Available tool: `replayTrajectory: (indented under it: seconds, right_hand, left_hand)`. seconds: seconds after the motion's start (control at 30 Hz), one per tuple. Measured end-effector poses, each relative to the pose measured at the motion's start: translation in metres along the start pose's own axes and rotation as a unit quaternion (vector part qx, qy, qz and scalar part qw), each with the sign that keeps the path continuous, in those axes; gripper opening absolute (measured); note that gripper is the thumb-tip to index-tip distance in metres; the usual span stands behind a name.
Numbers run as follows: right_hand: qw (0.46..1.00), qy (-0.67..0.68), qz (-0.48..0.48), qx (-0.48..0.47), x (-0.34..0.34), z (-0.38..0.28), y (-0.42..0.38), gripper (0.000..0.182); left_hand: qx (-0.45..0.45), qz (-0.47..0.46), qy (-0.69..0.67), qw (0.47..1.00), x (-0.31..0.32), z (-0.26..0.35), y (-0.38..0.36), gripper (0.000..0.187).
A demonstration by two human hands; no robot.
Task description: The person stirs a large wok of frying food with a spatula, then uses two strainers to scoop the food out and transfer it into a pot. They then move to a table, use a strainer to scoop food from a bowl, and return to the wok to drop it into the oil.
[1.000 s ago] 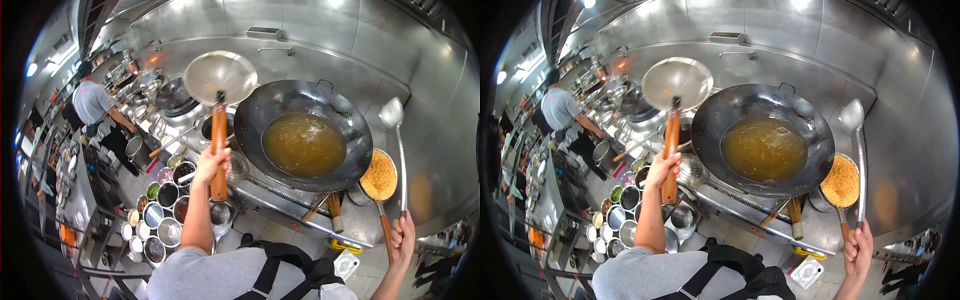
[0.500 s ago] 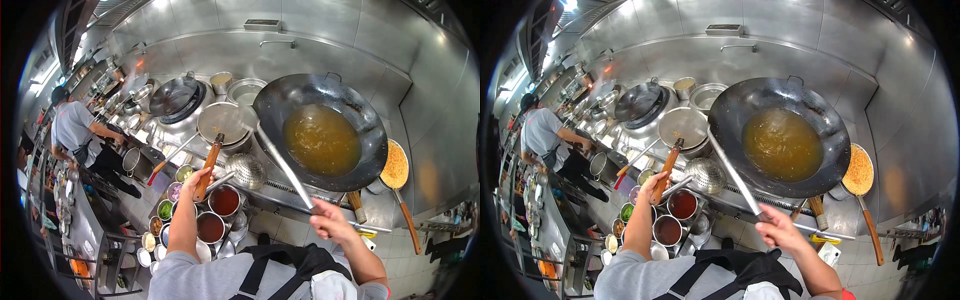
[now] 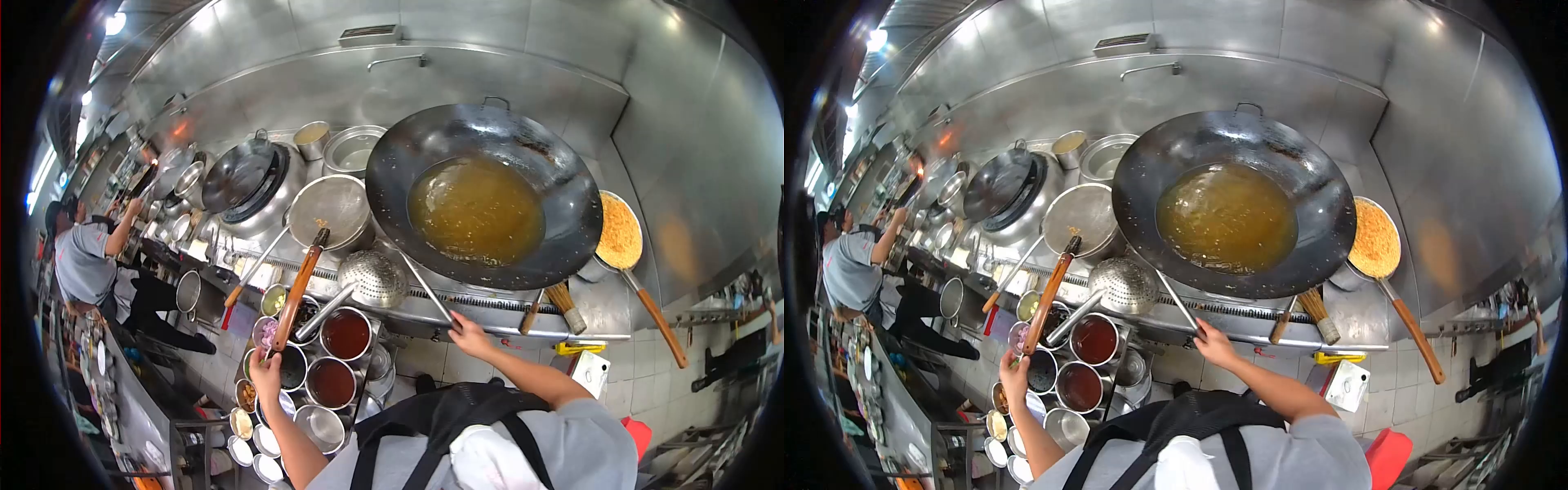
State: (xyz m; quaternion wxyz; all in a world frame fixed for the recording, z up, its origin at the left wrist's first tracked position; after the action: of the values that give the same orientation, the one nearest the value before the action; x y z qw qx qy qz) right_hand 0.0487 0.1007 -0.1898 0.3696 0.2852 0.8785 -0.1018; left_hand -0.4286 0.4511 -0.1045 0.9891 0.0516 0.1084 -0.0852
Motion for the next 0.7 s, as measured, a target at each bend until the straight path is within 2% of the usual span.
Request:
replayTrajectory:
  seconds: [0.03, 0.1, 0.17, 0.23, 0.27, 0.3, 0.37, 0.4, 0.43, 0.5, 0.53, 0.6, 0.67, 0.7]
  right_hand:
    - [1.000, 0.004, 0.004, 0.001, 0.012, 0.001, 0.007, 0.070]
    - [0.996, -0.014, -0.037, 0.080, 0.040, 0.014, 0.021, 0.067]
    - [0.998, 0.024, -0.017, 0.050, 0.058, 0.028, 0.024, 0.067]
    - [0.991, -0.080, -0.093, 0.056, 0.066, 0.028, 0.018, 0.067]
    - [0.990, -0.126, -0.059, 0.002, 0.057, 0.020, 0.012, 0.062]
    - [0.991, -0.120, -0.057, 0.011, 0.048, 0.020, 0.007, 0.062]
    - [0.987, -0.120, 0.034, -0.105, 0.011, -0.001, -0.010, 0.054]
    - [0.985, -0.104, 0.051, -0.126, -0.010, -0.011, -0.020, 0.045]
    - [0.987, -0.102, 0.056, -0.112, -0.017, -0.001, -0.032, 0.045]
    - [0.988, 0.003, -0.065, -0.140, -0.021, 0.020, -0.056, 0.043]
    - [0.983, -0.008, -0.070, -0.168, -0.027, 0.031, -0.069, 0.040]
    - [0.979, -0.037, -0.185, -0.083, -0.031, 0.067, -0.097, 0.035]
    - [0.934, -0.015, -0.354, -0.038, -0.020, 0.114, -0.120, 0.035]
    - [0.912, -0.044, -0.405, -0.051, -0.010, 0.136, -0.132, 0.041]
  left_hand:
    - [0.064, 0.038, 0.016, 0.997, -0.011, 0.000, -0.004, 0.054]
    - [0.029, 0.037, -0.035, 0.998, -0.021, 0.051, -0.036, 0.046]
    - [0.006, 0.061, -0.070, 0.996, -0.036, 0.084, -0.065, 0.044]
    - [0.044, 0.078, -0.039, 0.995, -0.051, 0.101, -0.092, 0.043]
    - [0.057, 0.090, -0.037, 0.994, -0.064, 0.089, -0.100, 0.042]
    - [0.077, 0.086, -0.060, 0.991, -0.071, 0.082, -0.111, 0.040]
    - [0.066, 0.101, 0.014, 0.993, -0.077, 0.077, -0.137, 0.037]
    - [0.049, 0.119, 0.008, 0.992, -0.075, 0.071, -0.147, 0.037]
    - [0.030, 0.140, 0.001, 0.990, -0.071, 0.066, -0.159, 0.036]
    - [0.026, 0.136, 0.021, 0.990, -0.049, 0.085, -0.182, 0.034]
    - [0.055, 0.129, 0.030, 0.990, -0.032, 0.108, -0.189, 0.032]
    - [0.110, 0.153, 0.031, 0.982, -0.006, 0.162, -0.211, 0.030]
    - [0.139, 0.222, 0.043, 0.964, 0.011, 0.237, -0.234, 0.029]
    - [0.196, 0.250, 0.061, 0.946, 0.019, 0.285, -0.251, 0.029]
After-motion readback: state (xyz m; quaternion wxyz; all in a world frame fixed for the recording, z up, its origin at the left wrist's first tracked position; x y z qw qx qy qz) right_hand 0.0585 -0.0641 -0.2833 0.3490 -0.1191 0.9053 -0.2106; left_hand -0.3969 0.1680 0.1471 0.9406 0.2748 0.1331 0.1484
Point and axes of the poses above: each hand's wrist, its own y-axis towards the middle knuckle, its own x-axis out of the palm, z = x × y, the point moved 6 cm from there along y, towards the middle knuckle, and after that the axes turned 10 degrees about -y, right-handed, at the moved point
